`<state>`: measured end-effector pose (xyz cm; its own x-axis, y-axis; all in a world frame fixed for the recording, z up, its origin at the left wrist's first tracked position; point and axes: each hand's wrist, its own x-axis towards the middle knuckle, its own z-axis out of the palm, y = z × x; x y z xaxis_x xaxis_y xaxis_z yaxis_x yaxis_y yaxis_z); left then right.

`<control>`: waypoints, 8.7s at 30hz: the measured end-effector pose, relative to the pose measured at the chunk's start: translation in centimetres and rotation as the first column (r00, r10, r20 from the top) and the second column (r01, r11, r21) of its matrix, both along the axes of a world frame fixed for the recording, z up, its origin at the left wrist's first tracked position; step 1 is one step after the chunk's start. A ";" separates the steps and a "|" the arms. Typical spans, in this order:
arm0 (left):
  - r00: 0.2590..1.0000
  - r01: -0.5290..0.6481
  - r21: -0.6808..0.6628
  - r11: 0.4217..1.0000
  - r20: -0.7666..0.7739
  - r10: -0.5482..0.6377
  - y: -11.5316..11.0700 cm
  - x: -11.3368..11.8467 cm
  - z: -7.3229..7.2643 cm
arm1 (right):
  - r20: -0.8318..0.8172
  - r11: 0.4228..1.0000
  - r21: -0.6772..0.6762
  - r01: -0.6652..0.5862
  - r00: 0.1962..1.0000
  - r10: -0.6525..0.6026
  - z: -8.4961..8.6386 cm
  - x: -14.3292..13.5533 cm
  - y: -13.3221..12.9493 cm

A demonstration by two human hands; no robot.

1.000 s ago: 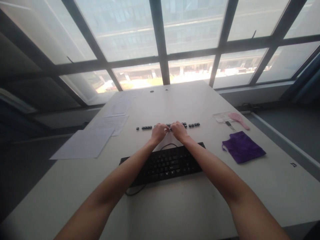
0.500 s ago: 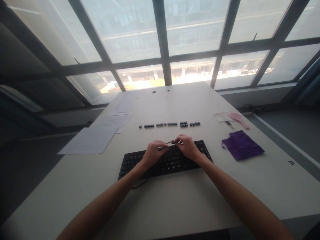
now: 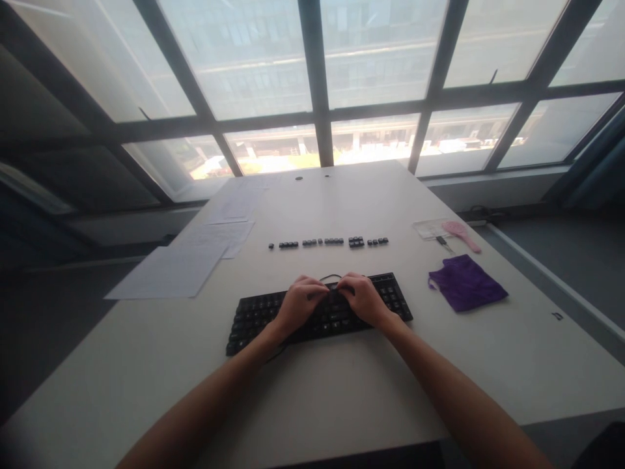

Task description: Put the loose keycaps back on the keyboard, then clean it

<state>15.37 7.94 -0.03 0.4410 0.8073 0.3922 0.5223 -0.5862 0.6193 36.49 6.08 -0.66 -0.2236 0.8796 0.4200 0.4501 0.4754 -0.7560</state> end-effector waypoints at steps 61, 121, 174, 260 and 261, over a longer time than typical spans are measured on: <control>0.890 0.043 0.224 0.974 -0.451 0.065 -3.1 1.1 0.7 | 0.542 0.974 0.151 0.169 0.810 -0.224 0.0 -0.6 -2.0; 0.998 0.021 -0.045 0.999 -0.053 -0.024 2.0 5.5 0.6 | 0.147 0.999 0.034 -0.011 0.989 0.005 0.0 6.2 2.2; 0.983 0.075 0.127 0.989 -0.178 -0.051 -0.9 5.9 0.2 | 0.377 1.000 0.020 0.007 0.926 -0.014 0.1 5.0 -0.2; 0.991 -0.018 -0.004 1.000 -0.135 0.017 0.6 9.6 0.6 | 0.230 0.990 0.137 0.040 0.971 -0.071 -1.3 9.4 0.6; 0.989 -0.010 0.010 1.000 -0.149 0.011 0.5 9.7 0.6 | 0.234 0.990 0.138 0.034 0.970 -0.067 -1.4 9.3 0.6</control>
<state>25.02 8.47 0.56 0.4866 0.8089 0.3300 0.6146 -0.5854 0.5287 45.83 6.65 -2.05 -0.2879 0.8325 0.4734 0.6352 0.5360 -0.5561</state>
